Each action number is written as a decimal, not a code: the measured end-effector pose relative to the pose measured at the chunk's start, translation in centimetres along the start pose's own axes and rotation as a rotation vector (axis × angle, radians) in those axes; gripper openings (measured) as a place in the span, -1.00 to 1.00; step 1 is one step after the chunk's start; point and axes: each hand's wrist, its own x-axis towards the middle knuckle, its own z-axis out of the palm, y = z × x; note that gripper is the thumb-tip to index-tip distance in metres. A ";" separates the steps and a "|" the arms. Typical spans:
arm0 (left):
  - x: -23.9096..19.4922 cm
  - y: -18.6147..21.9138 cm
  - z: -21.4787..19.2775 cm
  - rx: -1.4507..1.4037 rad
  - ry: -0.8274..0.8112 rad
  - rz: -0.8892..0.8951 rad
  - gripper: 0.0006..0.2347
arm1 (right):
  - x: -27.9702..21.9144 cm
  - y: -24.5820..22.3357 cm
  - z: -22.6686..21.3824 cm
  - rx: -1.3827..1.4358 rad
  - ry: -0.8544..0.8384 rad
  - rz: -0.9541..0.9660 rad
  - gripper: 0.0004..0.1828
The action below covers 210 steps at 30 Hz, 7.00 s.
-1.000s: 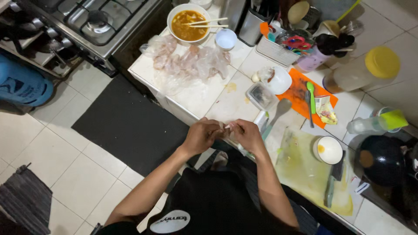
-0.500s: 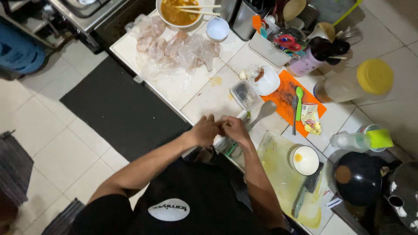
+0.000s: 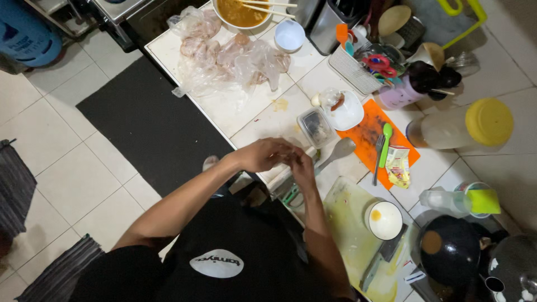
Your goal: The person places pieces of raw meat into individual clear plastic bags on a kitchen counter. They seal each bag and arrange them in a row. The person then gathers the packaged meat, opens a refrigerator, and places the bags inside.
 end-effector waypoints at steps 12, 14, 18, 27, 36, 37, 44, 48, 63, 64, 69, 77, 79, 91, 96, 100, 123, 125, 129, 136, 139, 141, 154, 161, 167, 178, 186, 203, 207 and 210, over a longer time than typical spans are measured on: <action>0.9 -8.8 -1.7 -0.374 0.224 -0.074 -0.60 | 10.8 -5.8 6.5 -1.182 0.381 -0.482 -0.51; 0.7 -10.0 -4.0 -0.396 0.277 -0.085 -0.70 | 15.7 -5.4 7.3 -1.173 0.331 -0.672 -0.28; -0.2 -11.6 -9.1 -0.303 0.330 -0.085 -0.75 | 23.4 -4.8 7.4 -1.321 0.184 -0.490 -0.48; 2.8 -9.0 -17.6 0.092 0.751 0.212 -0.28 | 22.1 -14.6 10.8 -0.736 0.442 -0.506 -0.80; 8.8 -8.0 -17.1 -0.569 -0.118 0.218 -0.72 | 17.0 -20.0 11.4 -0.305 0.586 -0.575 -0.82; 8.5 -8.6 -16.7 -0.673 -0.193 0.216 -0.72 | 16.3 -20.2 11.2 -0.239 0.670 -0.519 -0.84; 7.7 -10.0 -16.0 -0.316 -0.174 0.340 -0.75 | 7.6 -20.5 14.7 -0.937 0.939 -0.699 -0.70; 7.5 -8.0 -16.0 0.231 -0.205 0.393 -0.81 | 3.6 -21.9 18.6 -1.162 0.689 -0.803 -0.59; 1.2 2.8 -15.1 -0.204 -0.396 0.372 -0.81 | -4.9 -17.3 4.2 -0.997 -0.105 -0.149 -0.85; 1.1 3.7 -14.1 -0.255 -0.356 0.474 -0.84 | -5.0 -16.6 2.7 -1.092 -0.008 -0.259 -0.82; 2.9 6.7 -8.5 -0.521 -0.210 0.364 -0.89 | -1.2 -7.6 2.7 -1.044 0.376 -0.649 -0.79; 5.0 0.9 -3.3 -0.623 0.314 0.124 -0.87 | -1.2 -3.5 10.6 0.395 0.241 -0.175 -0.63; 4.3 -0.3 -2.6 -0.322 0.450 0.249 -0.89 | -2.5 -6.6 10.7 0.245 0.213 -0.067 -0.65; 1.1 -3.1 -2.7 -0.180 0.323 0.124 -0.87 | -0.7 -10.4 9.9 -1.187 -0.136 0.243 -0.86; -0.7 -2.3 -3.5 -0.454 0.223 0.030 -0.86 | 0.8 -11.4 3.7 -0.486 -0.077 0.080 -0.79; -2.5 -1.3 -4.0 -0.212 0.336 0.065 -0.87 | 1.4 -9.1 3.6 -0.536 0.067 0.103 -0.74; -4.3 -1.8 -7.1 0.238 -0.280 -0.013 -0.55 | 4.4 -7.8 8.8 -0.906 0.012 0.170 -0.66; -4.3 -0.8 -7.2 0.239 -0.319 -0.093 -0.38 | 4.4 -6.7 8.5 -0.706 0.085 0.330 -0.74; -4.4 -0.1 -7.8 0.247 -0.341 -0.148 -0.47 | 4.2 -4.2 7.6 -0.387 0.049 0.369 -0.81; -3.4 -2.9 -7.2 0.212 -0.377 -0.091 -0.62 | 4.4 -0.4 7.3 -0.270 0.135 0.277 -0.75; -2.7 -4.7 -7.3 0.133 -0.359 -0.050 -0.68 | 4.5 0.0 6.9 -0.136 0.140 0.301 -0.74; -2.7 -5.3 -7.3 0.084 -0.329 -0.006 -0.68 | 4.6 -0.1 6.6 -0.049 0.113 0.317 -0.76; -3.4 -4.2 -9.5 -0.179 -0.375 -0.163 -0.72 | 5.5 0.7 5.8 -0.085 0.105 0.272 -0.80; -4.1 -5.4 -9.0 -0.656 -0.307 -0.189 -0.60 | 3.6 0.2 6.8 -0.569 0.194 0.026 -0.49; -2.8 -7.4 -7.9 -0.737 -0.158 -0.068 -0.64 | 4.9 -1.0 7.6 -0.823 0.317 0.007 -0.55; -0.3 -18.7 -1.6 -0.806 0.070 -0.085 -0.62 | 18.7 -7.2 9.5 -1.526 -0.085 -0.126 -0.31; -4.4 -18.8 -5.8 -0.426 0.354 -0.033 -0.71 | 26.8 -6.9 13.6 -1.795 -0.039 -0.255 -0.83; 1.3 -8.2 -15.1 -0.515 0.034 0.155 -0.72 | 16.5 -26.3 14.9 -0.797 0.014 -0.504 -0.86; -0.1 -7.7 -14.2 -0.553 -0.073 0.196 -0.76 | 12.1 -27.9 11.8 -0.685 0.165 -0.529 -0.56; -0.5 -6.2 -13.4 -0.220 -0.090 0.144 -0.79 | 5.8 -27.0 13.7 -1.058 0.211 -0.874 -0.35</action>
